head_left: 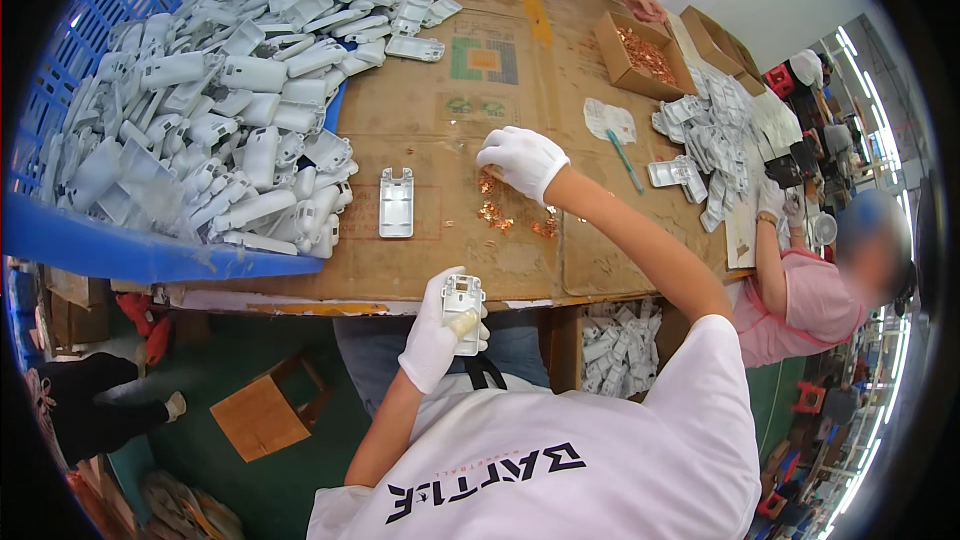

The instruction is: The person picks up a white plastic housing from a blue bin, places copper contacts into it by hand, and then sets the assembled unit into a cardboard box.

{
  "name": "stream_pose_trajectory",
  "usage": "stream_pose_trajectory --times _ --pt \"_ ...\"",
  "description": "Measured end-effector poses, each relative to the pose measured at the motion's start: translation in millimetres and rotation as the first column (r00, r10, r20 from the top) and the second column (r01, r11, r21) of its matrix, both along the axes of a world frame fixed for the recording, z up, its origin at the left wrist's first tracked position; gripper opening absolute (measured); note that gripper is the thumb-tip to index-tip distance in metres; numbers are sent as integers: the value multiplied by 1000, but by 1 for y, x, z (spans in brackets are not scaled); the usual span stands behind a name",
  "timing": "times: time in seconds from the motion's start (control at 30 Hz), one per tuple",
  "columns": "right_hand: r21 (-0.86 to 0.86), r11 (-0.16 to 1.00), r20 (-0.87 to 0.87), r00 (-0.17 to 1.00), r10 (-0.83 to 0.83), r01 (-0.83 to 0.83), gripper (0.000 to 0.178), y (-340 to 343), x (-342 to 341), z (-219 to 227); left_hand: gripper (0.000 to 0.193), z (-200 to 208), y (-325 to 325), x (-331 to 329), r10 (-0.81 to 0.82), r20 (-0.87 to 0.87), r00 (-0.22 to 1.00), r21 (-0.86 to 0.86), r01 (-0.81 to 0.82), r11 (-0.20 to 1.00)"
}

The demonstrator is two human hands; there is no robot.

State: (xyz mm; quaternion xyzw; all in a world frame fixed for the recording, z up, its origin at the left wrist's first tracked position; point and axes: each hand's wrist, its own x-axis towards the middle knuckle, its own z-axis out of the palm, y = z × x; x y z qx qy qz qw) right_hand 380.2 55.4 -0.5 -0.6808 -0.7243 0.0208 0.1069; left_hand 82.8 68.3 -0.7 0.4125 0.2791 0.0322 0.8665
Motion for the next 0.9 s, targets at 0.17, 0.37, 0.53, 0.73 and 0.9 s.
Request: stream_pose_trajectory --times 0.17,0.37,0.53,0.73,0.9 --pt "-237 894 14 922 -387 379 19 7 -24 7 59 -3 -1 -4 -2 -26 1000 -25 2 1000" --pt "-388 755 101 839 -535 528 23 13 -47 16 61 -3 -2 -3 15 -14 1000 -10 -15 1000" --pt "-362 816 132 891 -435 452 16 16 -46 12 58 -11 -5 -1 103 -19 994 -45 -104 994" --pt "-291 867 101 914 -393 405 13 16 -46 30 26 -12 -6 -4 169 -89 982 57 -165 985" --pt "-106 937 -651 689 -318 333 18 -44 -124 62 20 -27 -14 -16 171 -223 960 621 4 784"
